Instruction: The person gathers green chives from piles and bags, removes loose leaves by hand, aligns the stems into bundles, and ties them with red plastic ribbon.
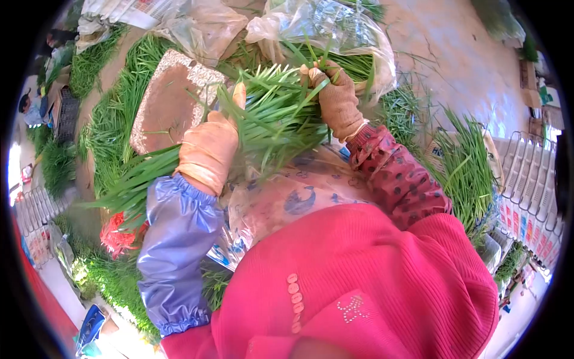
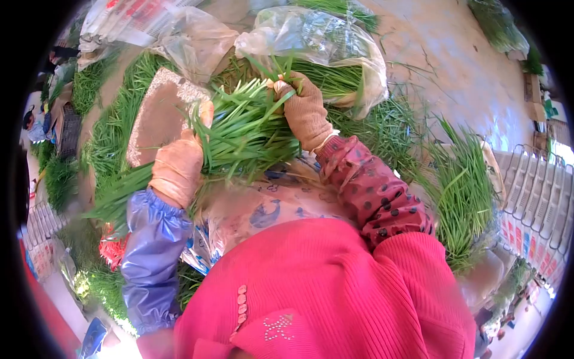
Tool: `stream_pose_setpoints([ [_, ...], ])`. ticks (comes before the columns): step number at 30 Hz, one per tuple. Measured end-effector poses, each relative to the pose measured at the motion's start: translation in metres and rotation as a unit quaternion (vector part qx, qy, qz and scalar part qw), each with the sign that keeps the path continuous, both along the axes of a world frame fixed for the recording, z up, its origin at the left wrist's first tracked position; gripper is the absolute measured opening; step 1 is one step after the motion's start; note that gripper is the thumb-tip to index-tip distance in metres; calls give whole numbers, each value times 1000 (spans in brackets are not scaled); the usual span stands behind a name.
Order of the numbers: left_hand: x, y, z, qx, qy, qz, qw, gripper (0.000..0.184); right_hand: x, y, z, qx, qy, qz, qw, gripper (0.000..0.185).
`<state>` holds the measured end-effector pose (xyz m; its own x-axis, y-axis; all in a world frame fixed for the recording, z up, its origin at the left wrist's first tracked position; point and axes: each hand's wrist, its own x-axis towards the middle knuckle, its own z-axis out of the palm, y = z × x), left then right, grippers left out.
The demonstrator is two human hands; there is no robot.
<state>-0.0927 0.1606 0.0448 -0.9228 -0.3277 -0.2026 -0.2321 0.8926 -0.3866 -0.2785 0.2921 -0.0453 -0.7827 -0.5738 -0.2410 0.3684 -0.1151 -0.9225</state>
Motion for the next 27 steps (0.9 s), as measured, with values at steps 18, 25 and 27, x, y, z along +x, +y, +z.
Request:
stream_pose_setpoints([
  [18, -19, 32, 15, 12, -44, -119, 992, 79, -160, 170, -123, 611, 406, 68, 676, 30],
  [25, 3, 24, 9, 13, -40, -97, 994, 91, -150, 153, -39, 492, 114, 89, 859, 26],
  [27, -3, 23, 7, 0, -24, -107, 994, 91, -101, 109, 22, 468, 379, 285, 746, 41],
])
